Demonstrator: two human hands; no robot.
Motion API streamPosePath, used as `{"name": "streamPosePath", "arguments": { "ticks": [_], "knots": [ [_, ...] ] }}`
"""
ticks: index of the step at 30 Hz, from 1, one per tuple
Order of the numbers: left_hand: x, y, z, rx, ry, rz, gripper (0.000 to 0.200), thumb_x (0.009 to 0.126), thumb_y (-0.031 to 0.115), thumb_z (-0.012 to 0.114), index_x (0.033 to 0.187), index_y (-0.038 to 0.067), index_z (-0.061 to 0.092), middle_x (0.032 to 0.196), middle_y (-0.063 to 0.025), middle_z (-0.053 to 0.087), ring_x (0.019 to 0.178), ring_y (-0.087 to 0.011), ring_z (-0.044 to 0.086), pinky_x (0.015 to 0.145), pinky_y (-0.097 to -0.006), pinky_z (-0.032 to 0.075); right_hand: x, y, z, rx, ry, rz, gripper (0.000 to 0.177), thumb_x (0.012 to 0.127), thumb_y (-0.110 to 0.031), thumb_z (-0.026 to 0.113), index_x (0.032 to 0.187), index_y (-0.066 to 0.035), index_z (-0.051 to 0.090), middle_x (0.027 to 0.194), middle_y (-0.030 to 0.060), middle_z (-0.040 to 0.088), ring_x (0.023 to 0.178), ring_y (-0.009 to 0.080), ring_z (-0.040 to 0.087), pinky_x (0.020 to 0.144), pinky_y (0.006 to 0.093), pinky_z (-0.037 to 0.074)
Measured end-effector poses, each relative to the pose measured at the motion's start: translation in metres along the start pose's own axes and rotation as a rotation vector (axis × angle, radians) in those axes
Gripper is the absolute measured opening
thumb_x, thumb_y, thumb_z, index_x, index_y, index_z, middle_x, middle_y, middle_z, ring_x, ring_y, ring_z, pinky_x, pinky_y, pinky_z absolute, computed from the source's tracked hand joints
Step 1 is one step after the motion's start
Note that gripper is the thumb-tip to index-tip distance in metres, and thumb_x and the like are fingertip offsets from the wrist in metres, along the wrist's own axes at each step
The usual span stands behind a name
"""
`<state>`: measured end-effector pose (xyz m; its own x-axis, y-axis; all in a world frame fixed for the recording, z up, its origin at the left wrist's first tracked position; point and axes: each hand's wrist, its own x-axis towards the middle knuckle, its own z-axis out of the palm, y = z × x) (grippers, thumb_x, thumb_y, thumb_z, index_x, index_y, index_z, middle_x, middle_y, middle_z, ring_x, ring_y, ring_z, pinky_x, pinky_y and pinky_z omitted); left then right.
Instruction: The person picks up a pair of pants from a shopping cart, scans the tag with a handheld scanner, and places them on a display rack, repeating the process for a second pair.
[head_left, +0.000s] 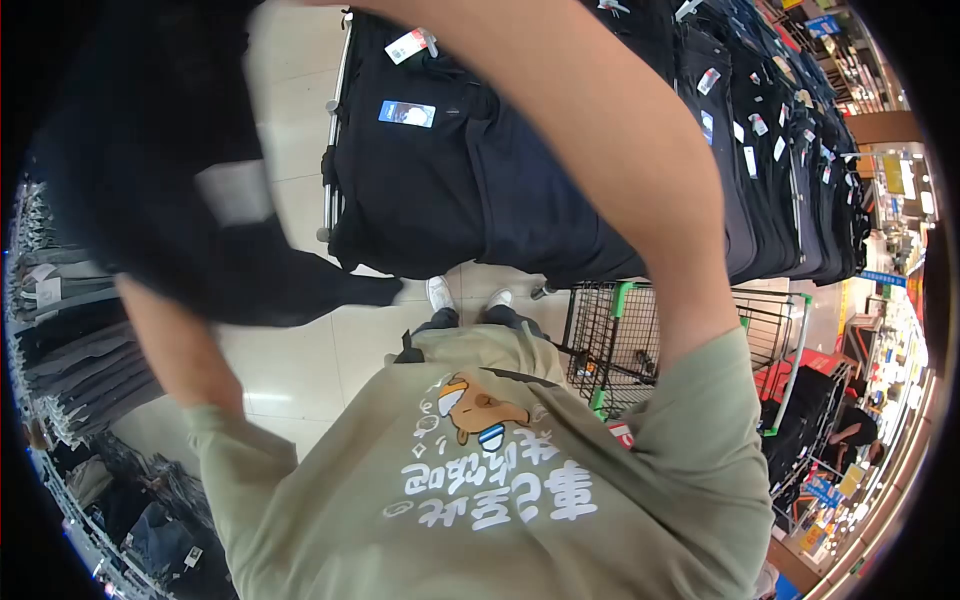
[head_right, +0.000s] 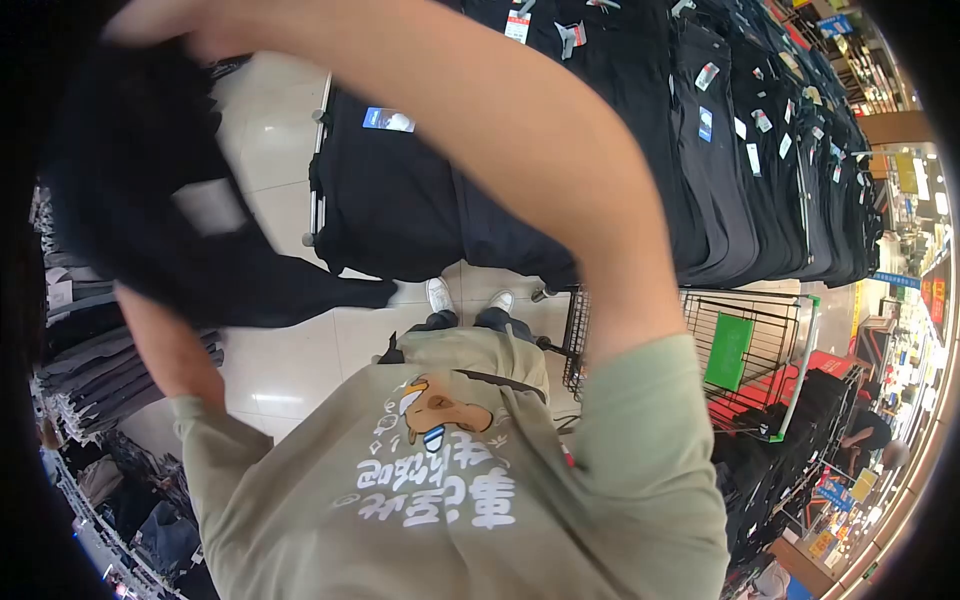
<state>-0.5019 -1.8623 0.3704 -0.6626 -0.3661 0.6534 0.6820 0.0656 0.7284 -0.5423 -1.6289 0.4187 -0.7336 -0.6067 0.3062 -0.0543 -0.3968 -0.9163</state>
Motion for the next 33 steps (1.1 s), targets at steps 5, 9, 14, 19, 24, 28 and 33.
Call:
{"name": "streamPosePath", "arguments": {
  "ticks": [5,9,14,19,24,28,33],
  "knots": [
    [-0.047,-0.025,0.079,-1.249,-0.595,-0.712,0.043,0.098,0.021,0.042,0.127,-0.010,0.050,0.120,-0.0221,0.060,0.106,-0.0283,0.063,0.099,-0.0396,0.047,-0.121,-0.017,-0.050,-0.217,0.437,0.098,0.046,0.087,-0.020,0.068,0.125,0.001,0.053,0.114,0.0095,0.063,0.101,0.0208,0.062,0.092,0.0307,0.049],
    [-0.098,-0.013,0.089,-1.171,-0.607,-0.881,0.044,0.097,0.018,0.043,0.128,-0.014,0.045,0.123,-0.0245,0.057,0.109,-0.0308,0.061,0.097,-0.0398,0.048,-0.207,-0.036,-0.037,-0.146,0.650,0.163,0.047,0.086,-0.015,0.071,0.126,0.002,0.053,0.115,0.0042,0.063,0.103,0.0154,0.059,0.093,0.0297,0.046],
    [-0.107,0.009,0.122,-0.636,-0.614,-0.923,0.035,0.088,0.012,0.049,0.115,-0.010,0.055,0.112,-0.0210,0.062,0.100,-0.0262,0.064,0.092,-0.0352,0.049,-0.262,-0.076,-0.038,-0.414,0.662,0.473,0.046,0.080,-0.006,0.076,0.121,0.002,0.058,0.115,0.0051,0.064,0.106,0.0157,0.058,0.095,0.0308,0.044],
    [-0.082,-0.030,0.223,-0.069,-0.702,-0.911,0.028,0.080,0.006,0.056,0.103,-0.007,0.065,0.102,-0.0176,0.068,0.092,-0.0216,0.066,0.088,-0.0306,0.049,-0.237,-0.061,-0.148,-0.243,0.718,0.291,0.032,0.089,-0.016,0.066,0.111,0.006,0.060,0.101,0.0072,0.067,0.084,0.0120,0.063,0.076,0.0264,0.052],
    [-0.132,-0.105,0.263,-0.054,-0.731,-1.325,0.049,0.066,-0.005,0.070,0.114,-0.004,0.063,0.110,-0.0155,0.067,0.101,-0.0210,0.065,0.091,-0.0326,0.049,-0.276,0.031,-0.255,-0.354,0.707,0.477,0.046,0.091,-0.024,0.065,0.118,0.010,0.053,0.116,0.0145,0.061,0.108,0.0178,0.056,0.094,0.0312,0.045],
    [-0.172,-0.155,0.275,-0.318,-0.688,-1.620,0.069,0.069,0.000,0.079,0.132,-0.001,0.050,0.125,-0.0146,0.059,0.119,-0.0270,0.055,0.104,-0.0428,0.043,-0.289,0.042,-0.311,-0.244,0.527,0.585,0.037,0.091,-0.017,0.063,0.117,0.009,0.056,0.114,0.0136,0.064,0.103,0.0178,0.059,0.091,0.0311,0.047],
    [-0.142,-0.222,0.359,-0.195,-0.443,-1.416,0.061,0.086,0.016,0.070,0.138,0.002,0.039,0.129,-0.0138,0.054,0.116,-0.0231,0.055,0.098,-0.0402,0.048,-0.227,0.076,-0.410,-0.171,0.585,0.284,0.028,0.091,-0.007,0.058,0.115,0.007,0.059,0.107,0.0117,0.067,0.096,0.0161,0.062,0.088,0.0317,0.049]
  ]
}}
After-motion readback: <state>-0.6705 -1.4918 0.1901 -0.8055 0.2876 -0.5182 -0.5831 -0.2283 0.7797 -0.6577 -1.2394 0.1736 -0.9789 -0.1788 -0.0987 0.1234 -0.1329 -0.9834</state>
